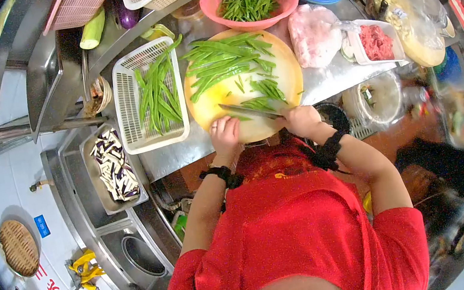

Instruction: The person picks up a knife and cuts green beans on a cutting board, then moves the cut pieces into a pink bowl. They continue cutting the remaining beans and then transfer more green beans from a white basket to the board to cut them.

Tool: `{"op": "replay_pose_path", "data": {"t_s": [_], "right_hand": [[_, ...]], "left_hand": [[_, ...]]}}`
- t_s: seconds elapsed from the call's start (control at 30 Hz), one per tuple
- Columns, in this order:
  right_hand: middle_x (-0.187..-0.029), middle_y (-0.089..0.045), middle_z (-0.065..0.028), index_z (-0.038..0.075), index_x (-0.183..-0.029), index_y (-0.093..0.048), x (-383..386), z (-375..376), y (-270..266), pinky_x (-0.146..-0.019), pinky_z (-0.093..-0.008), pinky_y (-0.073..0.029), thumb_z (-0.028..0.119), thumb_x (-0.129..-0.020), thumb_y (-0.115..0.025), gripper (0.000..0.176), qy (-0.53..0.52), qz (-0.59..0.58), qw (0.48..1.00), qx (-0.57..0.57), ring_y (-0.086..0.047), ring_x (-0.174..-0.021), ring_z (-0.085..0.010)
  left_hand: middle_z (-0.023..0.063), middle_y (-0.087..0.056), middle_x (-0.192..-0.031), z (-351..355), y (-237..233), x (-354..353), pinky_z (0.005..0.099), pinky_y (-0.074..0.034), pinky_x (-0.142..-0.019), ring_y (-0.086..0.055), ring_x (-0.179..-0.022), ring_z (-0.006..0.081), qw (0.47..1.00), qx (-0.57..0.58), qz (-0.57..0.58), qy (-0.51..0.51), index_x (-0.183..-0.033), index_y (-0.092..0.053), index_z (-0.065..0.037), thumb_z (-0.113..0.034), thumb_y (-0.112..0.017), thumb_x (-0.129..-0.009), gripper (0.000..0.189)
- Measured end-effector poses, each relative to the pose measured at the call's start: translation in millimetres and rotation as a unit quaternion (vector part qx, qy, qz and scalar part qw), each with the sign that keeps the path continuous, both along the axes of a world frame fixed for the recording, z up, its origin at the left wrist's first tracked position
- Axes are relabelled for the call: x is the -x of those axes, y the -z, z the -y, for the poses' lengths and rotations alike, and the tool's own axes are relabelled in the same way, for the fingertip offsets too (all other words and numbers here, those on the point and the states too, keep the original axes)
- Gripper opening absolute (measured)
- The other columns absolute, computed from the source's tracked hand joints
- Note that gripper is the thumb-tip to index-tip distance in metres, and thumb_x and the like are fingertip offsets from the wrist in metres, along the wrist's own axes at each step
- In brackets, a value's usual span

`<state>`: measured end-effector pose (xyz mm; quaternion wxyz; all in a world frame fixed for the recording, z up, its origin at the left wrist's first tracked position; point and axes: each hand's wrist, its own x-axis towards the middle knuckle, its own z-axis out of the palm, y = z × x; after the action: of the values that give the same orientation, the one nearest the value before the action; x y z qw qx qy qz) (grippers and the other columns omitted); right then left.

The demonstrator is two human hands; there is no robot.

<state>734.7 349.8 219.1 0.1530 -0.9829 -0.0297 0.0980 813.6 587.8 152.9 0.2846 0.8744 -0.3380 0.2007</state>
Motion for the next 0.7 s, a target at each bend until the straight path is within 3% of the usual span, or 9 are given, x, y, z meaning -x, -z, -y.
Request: {"op": "replay_pose_path", "data": {"t_s": [0.1, 0.33, 0.6, 0.7], "right_hand": [[-0.057, -0.058, -0.0153, 0.007, -0.076, -0.057, 7, 1, -9, -0.048, -0.0438, -0.048, 0.041, -0.088, -0.05, 0.036, 0.02, 0.018, 1.0, -0.003, -0.06, -0.053, -0.0329], [-0.059, -0.061, -0.0131, 0.007, -0.083, -0.058, 4, -14, 12, -0.05, -0.0434, -0.049, 0.04, -0.088, -0.049, 0.034, -0.004, 0.005, 1.0, 0.001, -0.061, -0.053, -0.0325], [-0.06, -0.059, -0.0184, 0.005, -0.075, -0.056, 12, 8, -16, -0.051, -0.0453, -0.048, 0.038, -0.085, -0.054, 0.035, 0.057, 0.004, 0.998, -0.023, -0.06, -0.056, -0.0349], [-0.061, -0.06, -0.0173, 0.006, -0.077, -0.059, 19, 17, -16, -0.051, -0.0439, -0.049, 0.04, -0.086, -0.052, 0.036, 0.035, -0.013, 0.999, -0.025, -0.06, -0.057, -0.0349]], "left_hand": [[0.0044, -0.061, -0.086, -5, 5, -2, 0.0354, -0.044, -0.071, -0.057, -0.081, 0.0231, 0.999, 0.023, 0.012, -0.043, -0.081, -0.064, -0.011, -0.012, -0.067, -0.073, 0.008], [0.0043, -0.06, -0.085, -10, 5, 0, 0.0378, -0.043, -0.074, -0.057, -0.08, 0.0239, 0.996, 0.033, -0.015, -0.075, -0.08, -0.064, -0.009, -0.013, -0.069, -0.072, 0.01], [0.0073, -0.062, -0.092, 1, 2, -13, 0.0383, -0.046, -0.073, -0.058, -0.084, 0.0264, 0.997, 0.014, -0.026, -0.068, -0.082, -0.065, -0.009, -0.014, -0.065, -0.076, 0.008], [0.0127, -0.058, -0.108, 4, -10, -37, 0.0399, -0.041, -0.088, -0.054, -0.099, 0.0312, 0.981, 0.029, -0.09, -0.167, -0.1, -0.061, -0.007, -0.014, -0.064, -0.077, 0.025]]}}
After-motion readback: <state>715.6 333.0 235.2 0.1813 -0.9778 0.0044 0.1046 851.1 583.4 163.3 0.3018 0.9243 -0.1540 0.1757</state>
